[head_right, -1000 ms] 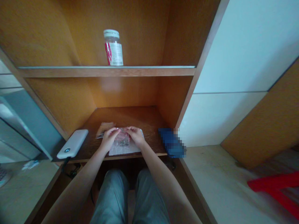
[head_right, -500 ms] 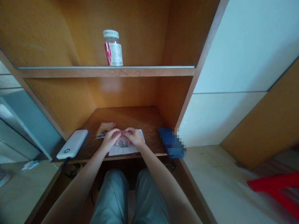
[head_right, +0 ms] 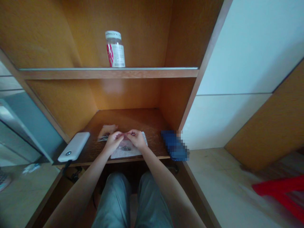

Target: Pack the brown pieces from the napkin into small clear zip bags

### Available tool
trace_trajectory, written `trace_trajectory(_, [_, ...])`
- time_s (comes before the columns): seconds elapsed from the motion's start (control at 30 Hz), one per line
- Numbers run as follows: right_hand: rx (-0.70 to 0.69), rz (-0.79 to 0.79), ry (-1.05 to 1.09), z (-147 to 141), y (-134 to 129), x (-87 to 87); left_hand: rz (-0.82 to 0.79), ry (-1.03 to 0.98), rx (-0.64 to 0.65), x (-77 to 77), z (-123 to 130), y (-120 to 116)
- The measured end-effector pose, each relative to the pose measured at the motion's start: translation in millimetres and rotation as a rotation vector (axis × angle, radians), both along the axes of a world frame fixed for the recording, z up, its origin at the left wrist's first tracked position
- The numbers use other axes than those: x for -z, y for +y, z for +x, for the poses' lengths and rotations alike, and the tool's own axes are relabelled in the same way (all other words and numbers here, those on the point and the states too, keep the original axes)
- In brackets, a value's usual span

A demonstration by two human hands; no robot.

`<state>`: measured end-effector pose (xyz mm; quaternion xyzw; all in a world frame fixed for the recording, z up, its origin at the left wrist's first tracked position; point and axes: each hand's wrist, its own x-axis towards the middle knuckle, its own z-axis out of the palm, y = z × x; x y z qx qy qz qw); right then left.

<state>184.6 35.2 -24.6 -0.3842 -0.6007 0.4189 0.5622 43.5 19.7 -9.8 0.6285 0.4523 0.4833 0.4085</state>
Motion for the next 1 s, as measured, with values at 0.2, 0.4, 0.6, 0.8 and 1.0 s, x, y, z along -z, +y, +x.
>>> trace_trajectory(0.2, [-0.014,-0.054,0.145,0.9,4.3,4.2,0.069,0.056,-0.051,12.3,-6.6,9.2])
trace_trajectory(0.4, [0.015,-0.080,0.190,0.6,5.2,2.1,0.106,0.117,-0.075,12.8,-7.4,10.7])
trace_trajectory(0.6, [0.046,-0.110,0.193,2.2,3.2,-0.7,0.039,0.006,-0.078,7.3,-5.8,5.8])
trace_trajectory(0.8, [0.066,-0.112,0.203,3.3,5.0,2.3,0.058,-0.030,-0.038,1.0,-1.8,-0.8])
trace_trajectory(1.0, [0.085,-0.096,0.202,3.4,6.7,3.5,0.261,0.069,-0.040,-15.6,-6.2,-7.7])
